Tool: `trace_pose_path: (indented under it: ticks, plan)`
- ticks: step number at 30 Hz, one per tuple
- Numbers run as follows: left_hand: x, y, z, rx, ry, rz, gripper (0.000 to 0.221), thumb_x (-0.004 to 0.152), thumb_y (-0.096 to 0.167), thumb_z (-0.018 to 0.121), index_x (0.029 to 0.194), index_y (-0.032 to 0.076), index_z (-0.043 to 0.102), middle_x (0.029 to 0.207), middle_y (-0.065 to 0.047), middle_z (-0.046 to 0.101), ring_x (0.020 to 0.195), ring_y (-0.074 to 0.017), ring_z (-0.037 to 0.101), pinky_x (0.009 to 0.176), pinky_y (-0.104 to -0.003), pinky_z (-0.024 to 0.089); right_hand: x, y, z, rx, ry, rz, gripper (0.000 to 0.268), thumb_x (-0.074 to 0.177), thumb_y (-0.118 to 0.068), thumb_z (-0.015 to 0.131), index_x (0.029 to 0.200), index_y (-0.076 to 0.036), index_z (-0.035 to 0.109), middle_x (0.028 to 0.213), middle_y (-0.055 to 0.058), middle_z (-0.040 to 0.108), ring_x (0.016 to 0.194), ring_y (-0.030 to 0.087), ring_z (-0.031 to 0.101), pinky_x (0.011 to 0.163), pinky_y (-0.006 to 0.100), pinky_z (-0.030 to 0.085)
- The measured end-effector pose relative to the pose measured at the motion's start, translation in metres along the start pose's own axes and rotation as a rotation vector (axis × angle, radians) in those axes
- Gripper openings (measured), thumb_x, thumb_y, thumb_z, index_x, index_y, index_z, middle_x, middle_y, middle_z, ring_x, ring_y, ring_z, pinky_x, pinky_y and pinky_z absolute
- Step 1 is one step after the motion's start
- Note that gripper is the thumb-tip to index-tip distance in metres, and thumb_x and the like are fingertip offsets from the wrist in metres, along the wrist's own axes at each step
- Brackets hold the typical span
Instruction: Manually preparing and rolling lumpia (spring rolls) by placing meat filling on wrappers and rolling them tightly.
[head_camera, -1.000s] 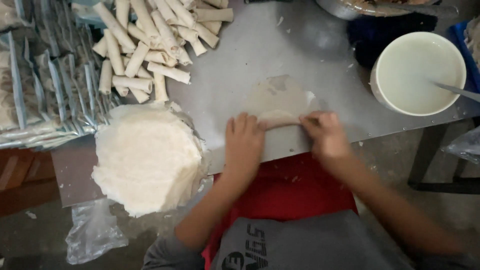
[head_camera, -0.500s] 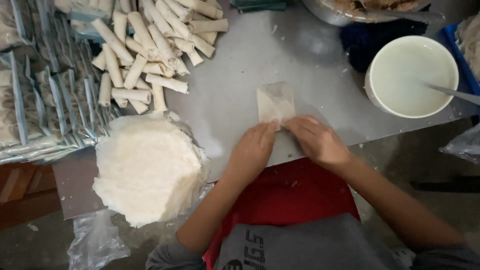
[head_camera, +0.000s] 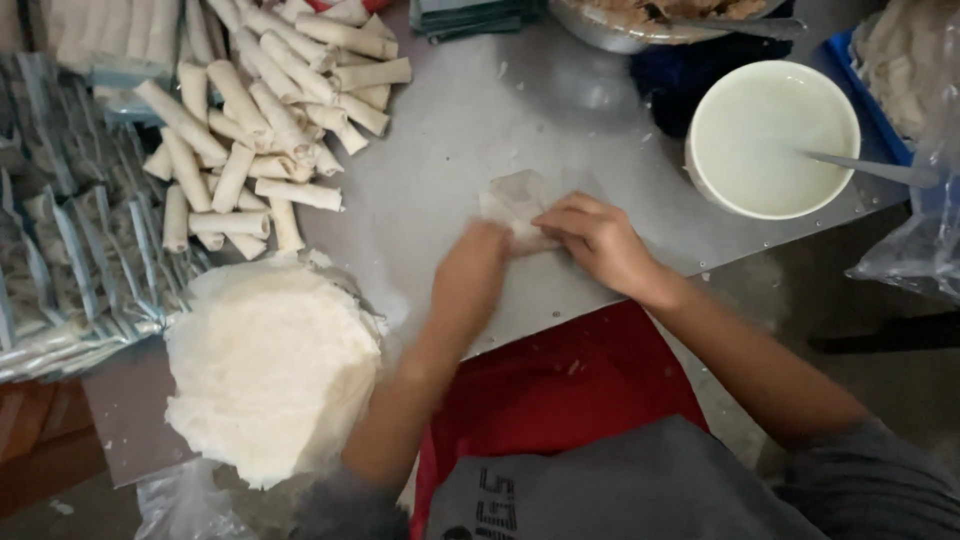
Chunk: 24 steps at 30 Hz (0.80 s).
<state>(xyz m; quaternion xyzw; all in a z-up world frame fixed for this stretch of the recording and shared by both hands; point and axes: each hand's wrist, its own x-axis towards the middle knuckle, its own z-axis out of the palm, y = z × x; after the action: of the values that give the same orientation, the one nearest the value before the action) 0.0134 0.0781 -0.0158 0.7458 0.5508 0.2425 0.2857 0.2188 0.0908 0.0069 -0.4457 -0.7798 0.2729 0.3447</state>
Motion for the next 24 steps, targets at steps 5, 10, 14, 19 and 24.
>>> trace_pose_path:
  ticks: [5,10,14,19,24]
  plan:
    - [-0.010,-0.054,0.050,0.386,0.322,0.581,0.027,0.093,0.009,0.066,0.118,-0.001,0.060,0.108,-0.021,0.061,0.099,-0.0345,0.064,0.085,-0.041,0.052,0.001,-0.010,-0.009,-0.055,-0.108,-0.164,0.013,0.089,-0.008,0.070,0.102,-0.007,0.072,0.096,0.010,0.067,0.092,0.031,0.066,0.081,0.041,0.055]
    - [0.031,-0.011,-0.014,0.008,0.041,0.106,0.015,0.092,0.014,0.061,0.100,0.012,0.074,0.104,-0.013,0.056,0.102,-0.0359,0.054,0.086,-0.043,0.050,0.021,0.029,-0.002,-0.003,-0.086,-0.129,0.008,0.092,-0.009,0.067,0.093,-0.003,0.072,0.092,0.014,0.064,0.088,0.037,0.063,0.080,0.043,0.050]
    - [0.055,-0.005,-0.015,-0.006,0.057,0.050,0.022,0.087,-0.001,0.063,0.089,0.013,0.079,0.099,-0.007,0.050,0.100,-0.0267,0.050,0.083,-0.032,0.054,0.030,0.055,0.011,-0.083,0.060,-0.127,0.013,0.095,-0.017,0.071,0.092,-0.005,0.075,0.089,0.010,0.064,0.082,0.032,0.064,0.071,0.041,0.053]
    - [0.031,-0.004,0.000,0.475,0.073,0.339,0.017,0.093,0.013,0.054,0.101,0.010,0.069,0.096,-0.007,0.053,0.095,-0.0246,0.052,0.076,-0.038,0.047,0.023,0.020,0.001,-0.080,0.040,-0.128,0.008,0.090,-0.013,0.075,0.093,-0.006,0.073,0.095,0.009,0.066,0.088,0.031,0.063,0.076,0.040,0.052]
    - [0.034,-0.005,-0.011,0.398,-0.053,0.274,0.016,0.097,0.017,0.054,0.108,0.009,0.062,0.095,-0.004,0.051,0.095,-0.0213,0.052,0.074,-0.034,0.049,0.024,0.009,-0.002,-0.032,-0.030,-0.101,0.008,0.090,-0.009,0.073,0.097,-0.005,0.071,0.095,0.010,0.068,0.089,0.031,0.064,0.078,0.041,0.052]
